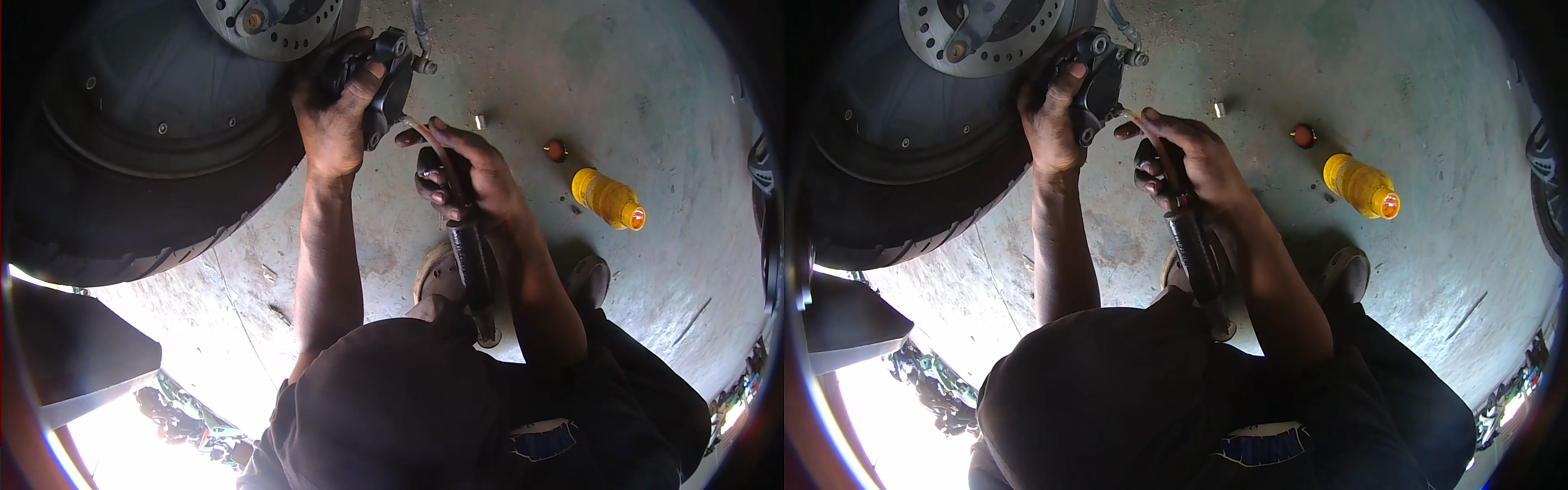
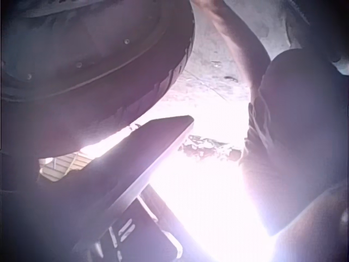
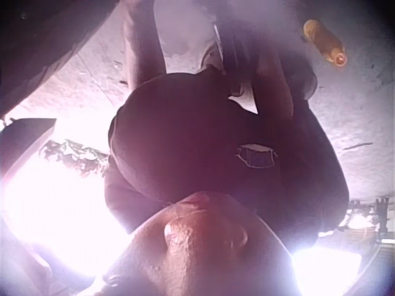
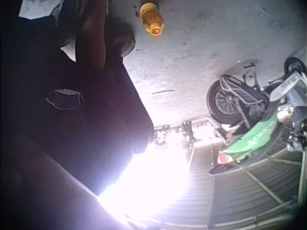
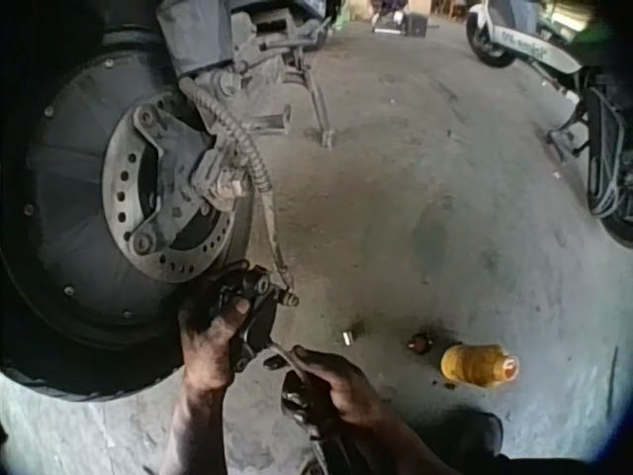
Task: The person works on a motorcycle brake caliper by hand, using a syringe to inject fluid into a tube and a wrench to tighten a bolt on the assembly. They reach into a blue toolbox to select tools and handle a yellow bottle.
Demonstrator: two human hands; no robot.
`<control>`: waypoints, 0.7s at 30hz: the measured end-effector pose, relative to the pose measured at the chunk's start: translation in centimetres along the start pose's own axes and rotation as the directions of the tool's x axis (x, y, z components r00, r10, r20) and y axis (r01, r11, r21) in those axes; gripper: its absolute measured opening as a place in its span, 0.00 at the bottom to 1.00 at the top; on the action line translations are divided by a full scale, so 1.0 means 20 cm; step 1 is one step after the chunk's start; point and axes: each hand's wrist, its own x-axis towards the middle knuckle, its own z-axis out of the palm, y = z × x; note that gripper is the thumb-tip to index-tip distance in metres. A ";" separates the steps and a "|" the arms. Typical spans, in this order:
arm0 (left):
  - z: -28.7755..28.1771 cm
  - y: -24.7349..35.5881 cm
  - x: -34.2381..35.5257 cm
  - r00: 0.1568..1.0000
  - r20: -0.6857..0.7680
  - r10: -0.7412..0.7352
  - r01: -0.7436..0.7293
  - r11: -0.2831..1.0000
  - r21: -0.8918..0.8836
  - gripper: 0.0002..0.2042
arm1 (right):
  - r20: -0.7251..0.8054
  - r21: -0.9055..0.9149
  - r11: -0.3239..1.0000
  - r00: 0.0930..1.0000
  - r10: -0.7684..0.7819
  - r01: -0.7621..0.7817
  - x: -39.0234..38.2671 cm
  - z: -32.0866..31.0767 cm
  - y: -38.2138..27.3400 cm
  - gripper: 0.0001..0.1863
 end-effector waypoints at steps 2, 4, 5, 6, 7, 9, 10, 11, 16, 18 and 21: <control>0.01 0.00 0.01 1.000 -0.002 -0.005 0.005 1.000 0.021 0.19 | 0.165 0.105 0.992 0.985 0.055 -0.073 0.02 -0.06 0.02 0.27; -0.01 0.02 0.01 1.000 -0.008 -0.005 0.006 1.000 0.019 0.19 | 0.207 0.148 0.986 0.977 0.051 -0.083 0.01 -0.06 0.04 0.27; -0.01 0.03 0.02 1.000 -0.014 -0.007 0.007 1.000 0.017 0.19 | 0.248 0.191 0.977 0.968 0.044 -0.094 0.01 -0.06 0.04 0.28; -0.02 0.03 0.02 1.000 -0.015 -0.001 0.001 1.000 0.019 0.19 | 0.253 0.188 0.978 0.966 0.042 -0.092 0.00 -0.06 0.05 0.28; -0.03 0.03 0.02 1.000 -0.019 0.011 -0.010 0.999 0.035 0.18 | 0.244 0.199 0.974 0.968 0.055 -0.106 -0.02 -0.06 0.04 0.28; -0.03 0.06 0.02 0.999 -0.018 0.041 -0.040 0.998 0.049 0.18 | 0.243 0.203 0.973 0.968 0.055 -0.106 -0.05 -0.05 0.04 0.27; -0.02 0.05 0.01 0.999 -0.021 0.024 -0.023 0.998 0.057 0.17 | 0.243 0.192 0.976 0.969 0.053 -0.102 -0.06 -0.07 0.04 0.28; -0.01 0.05 0.00 1.000 -0.023 0.008 -0.006 0.998 0.064 0.17 | 0.241 0.183 0.979 0.969 0.049 -0.095 -0.07 -0.10 0.04 0.28; 0.01 0.01 -0.04 0.993 -0.076 -0.086 0.090 0.994 0.056 0.19 | 0.269 0.095 0.993 0.962 0.043 -0.071 -0.10 -0.17 0.08 0.31; 0.00 0.03 -0.04 0.995 -0.062 -0.080 0.082 0.996 0.021 0.20 | 0.284 0.116 0.988 0.957 0.068 -0.104 -0.10 -0.15 0.08 0.31; -0.01 0.03 -0.02 0.999 -0.036 -0.037 0.037 0.999 0.013 0.22 | 0.409 0.141 0.980 0.910 0.070 -0.139 -0.11 -0.15 0.07 0.30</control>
